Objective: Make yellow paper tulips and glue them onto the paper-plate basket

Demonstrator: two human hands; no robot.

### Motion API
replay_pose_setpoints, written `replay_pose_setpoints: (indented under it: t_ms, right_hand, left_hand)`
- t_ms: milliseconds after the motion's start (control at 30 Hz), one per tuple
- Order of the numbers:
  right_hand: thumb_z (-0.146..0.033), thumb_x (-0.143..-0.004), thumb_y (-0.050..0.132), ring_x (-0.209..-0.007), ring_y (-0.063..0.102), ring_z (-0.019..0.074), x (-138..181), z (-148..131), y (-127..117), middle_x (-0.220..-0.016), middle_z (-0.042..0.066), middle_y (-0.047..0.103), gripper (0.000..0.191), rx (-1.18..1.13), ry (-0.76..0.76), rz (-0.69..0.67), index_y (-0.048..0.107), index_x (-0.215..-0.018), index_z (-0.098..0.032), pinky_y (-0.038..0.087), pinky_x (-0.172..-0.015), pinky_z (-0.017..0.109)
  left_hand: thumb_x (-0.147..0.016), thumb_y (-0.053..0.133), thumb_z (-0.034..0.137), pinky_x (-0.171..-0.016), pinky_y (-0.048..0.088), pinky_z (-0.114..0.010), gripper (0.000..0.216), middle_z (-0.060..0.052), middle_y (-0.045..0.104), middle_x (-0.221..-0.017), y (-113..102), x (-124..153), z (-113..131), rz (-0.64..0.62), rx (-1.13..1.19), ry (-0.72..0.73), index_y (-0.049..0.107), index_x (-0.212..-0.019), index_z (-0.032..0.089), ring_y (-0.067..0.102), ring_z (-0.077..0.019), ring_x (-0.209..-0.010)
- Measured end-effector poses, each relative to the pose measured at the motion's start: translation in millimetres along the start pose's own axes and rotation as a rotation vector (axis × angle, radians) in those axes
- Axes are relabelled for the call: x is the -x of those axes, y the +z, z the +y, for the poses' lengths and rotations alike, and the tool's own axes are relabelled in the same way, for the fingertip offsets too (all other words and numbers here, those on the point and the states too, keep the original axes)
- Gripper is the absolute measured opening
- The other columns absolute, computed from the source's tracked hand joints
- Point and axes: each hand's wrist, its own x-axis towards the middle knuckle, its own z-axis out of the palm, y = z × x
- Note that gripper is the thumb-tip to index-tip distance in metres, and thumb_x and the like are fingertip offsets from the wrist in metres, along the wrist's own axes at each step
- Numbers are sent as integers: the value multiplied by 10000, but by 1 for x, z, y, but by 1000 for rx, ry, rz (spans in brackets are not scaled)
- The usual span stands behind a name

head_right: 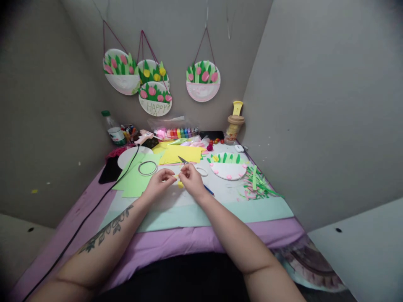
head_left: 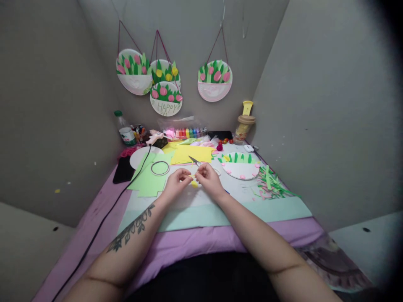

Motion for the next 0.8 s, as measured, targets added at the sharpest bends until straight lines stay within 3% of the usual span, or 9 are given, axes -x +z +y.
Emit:
replay_pose_setpoints:
  t_ms: [167, 400, 633, 800]
  right_hand:
    - [-257, -713, 591, -535, 550, 109, 0, 1, -3, -606, -73, 544, 223, -181, 176, -18, 423, -856, -220, 440, -524, 234]
    - [-349, -734, 598, -576, 544, 108, -8, 7, -18, -737, 14, 637, 197, -297, 310, 95, 520, -831, -197, 401, -470, 206]
    - [-380, -701, 654, -453, 383, 71, -4, -1, -12, -620, -28, 486, 206, -320, 480, -49, 602, -730, -183, 234, -406, 209]
    - [-398, -726, 643, -478, 358, 85, 0, -8, -2, -647, -11, 499, 207, -335, 492, -146, 623, -730, -192, 254, -444, 231]
  left_hand:
    - [-732, 632, 303, -613, 408, -233, 224, 23, 624, -658, 0, 2, 7, -39, -5, -60, 559, -899, 172, 581, -131, -641]
    - [-724, 637, 332, -543, 389, -218, 320, 14, 635, -693, -2, 2, -2, -11, 145, -211, 572, -994, 172, 543, -114, -577]
    - [-731, 480, 225, -578, 415, -242, 208, -13, 654, -734, 2, 5, 1, -18, -54, -199, 657, -835, 190, 552, -139, -630]
    - [-761, 475, 235, -531, 389, -227, 164, 16, 599, -656, -4, 5, -1, -31, -78, -205, 601, -857, 196, 523, -127, -578]
